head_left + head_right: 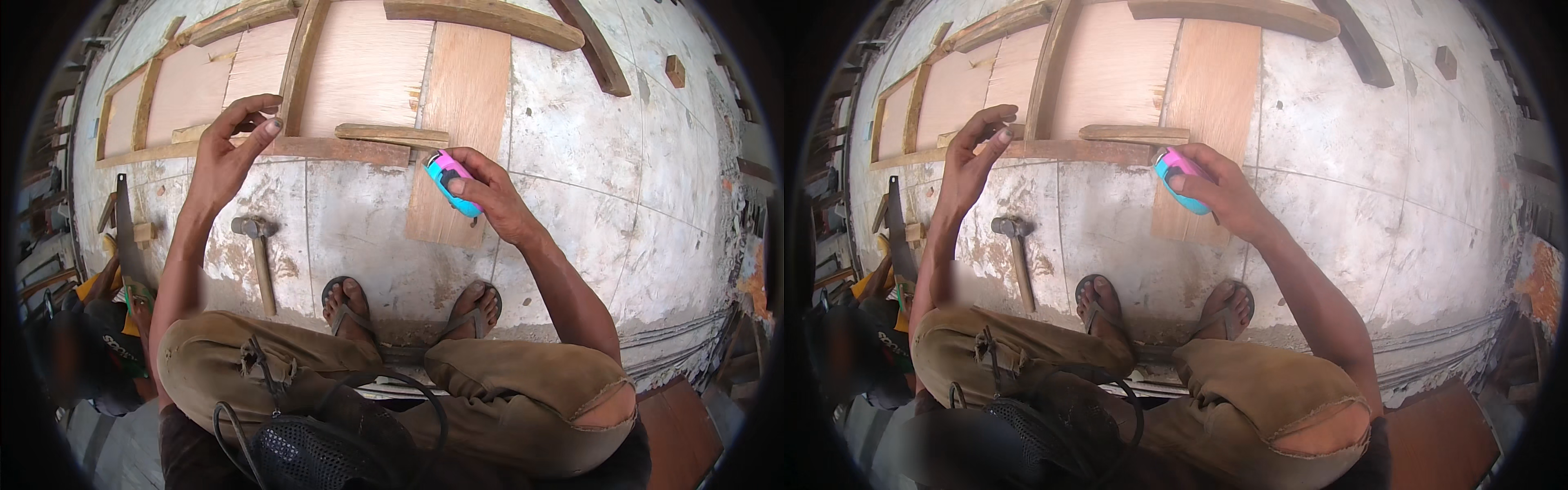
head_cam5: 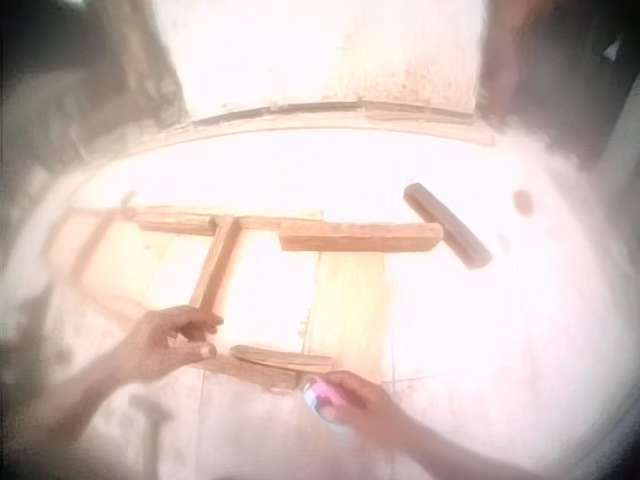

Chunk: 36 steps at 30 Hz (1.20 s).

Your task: The person uses a tape measure to check the dimensions of a wooden frame, aligns a wooden board with the frame, and hammers a nail into the wood while others assist.

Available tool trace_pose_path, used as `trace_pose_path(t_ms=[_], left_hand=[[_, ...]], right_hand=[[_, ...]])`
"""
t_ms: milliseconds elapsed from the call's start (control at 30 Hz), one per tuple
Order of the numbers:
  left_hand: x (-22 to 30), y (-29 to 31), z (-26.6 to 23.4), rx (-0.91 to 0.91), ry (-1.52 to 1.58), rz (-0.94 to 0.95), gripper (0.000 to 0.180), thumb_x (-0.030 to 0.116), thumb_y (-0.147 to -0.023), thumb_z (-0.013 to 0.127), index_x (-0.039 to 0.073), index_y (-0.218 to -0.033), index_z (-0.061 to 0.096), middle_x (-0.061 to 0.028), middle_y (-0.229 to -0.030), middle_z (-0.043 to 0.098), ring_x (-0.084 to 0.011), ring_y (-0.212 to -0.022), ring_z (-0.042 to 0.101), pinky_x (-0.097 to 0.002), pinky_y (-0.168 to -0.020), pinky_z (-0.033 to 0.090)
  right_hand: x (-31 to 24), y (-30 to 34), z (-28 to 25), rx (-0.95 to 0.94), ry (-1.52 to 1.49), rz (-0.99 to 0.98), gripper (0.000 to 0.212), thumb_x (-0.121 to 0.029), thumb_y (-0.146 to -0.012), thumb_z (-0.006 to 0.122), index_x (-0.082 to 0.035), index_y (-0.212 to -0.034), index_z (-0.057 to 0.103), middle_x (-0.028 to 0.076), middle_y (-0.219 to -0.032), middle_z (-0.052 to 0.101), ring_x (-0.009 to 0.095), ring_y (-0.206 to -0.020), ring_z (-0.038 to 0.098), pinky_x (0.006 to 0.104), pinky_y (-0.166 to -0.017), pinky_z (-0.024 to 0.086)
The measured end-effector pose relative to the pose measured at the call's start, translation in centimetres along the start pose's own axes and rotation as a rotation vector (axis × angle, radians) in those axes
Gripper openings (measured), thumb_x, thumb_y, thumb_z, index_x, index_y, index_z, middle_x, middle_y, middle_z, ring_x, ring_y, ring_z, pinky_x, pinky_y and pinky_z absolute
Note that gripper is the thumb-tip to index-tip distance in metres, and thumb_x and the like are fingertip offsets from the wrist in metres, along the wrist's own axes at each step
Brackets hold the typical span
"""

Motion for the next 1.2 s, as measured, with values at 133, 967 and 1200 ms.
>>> trace_pose_path(t_ms=[133,967,1200], left_hand=[[7.3,-2.5,12.7,-0.617,0.032,0.173,0.047,0.035,-0.099,0.078,0.006,-0.135,0.071,-0.0098,-0.119,0.075,-0.0136,-0.106,0.067,-0.0326,-0.091,0.056],[-2.9,0.5,16.9,-0.328,0.176,0.146,0.041,0.023,-0.089,0.086,0.009,-0.126,0.074,-0.0093,-0.127,0.072,-0.0245,-0.122,0.065,-0.0376,-0.106,0.049],[-1.9,-1.5,16.7,-0.082,-0.416,0.489,0.083,0.028,-0.078,0.091,0.015,-0.152,0.055,-0.0159,-0.147,0.060,-0.0366,-0.140,0.052,-0.0507,-0.121,0.036]], right_hand=[[-1.0,0.7,0.7,-0.009,0.007,-0.141,0.060,-0.032,-0.094,0.079,-0.003,-0.141,0.058,0.009,-0.125,0.064,0.017,-0.115,0.061,0.0334,-0.098,0.050],[3.3,10.9,-4.8,0.476,0.819,0.013,0.047,-0.027,-0.090,0.072,-0.023,-0.136,0.068,0.010,-0.117,0.067,0.029,-0.108,0.068,0.0418,-0.092,0.055],[2.4,10.8,-7.8,0.531,0.968,0.053,0.044,-0.033,-0.091,0.069,-0.022,-0.134,0.069,0.009,-0.111,0.067,0.030,-0.103,0.068,0.0433,-0.089,0.055]])
Point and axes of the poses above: each hand's wrist, its own y-axis away from the middle knuckle, its own z-axis out of the palm, x = y × z, the point moved 5 cm from there along -y, towards the middle knuckle
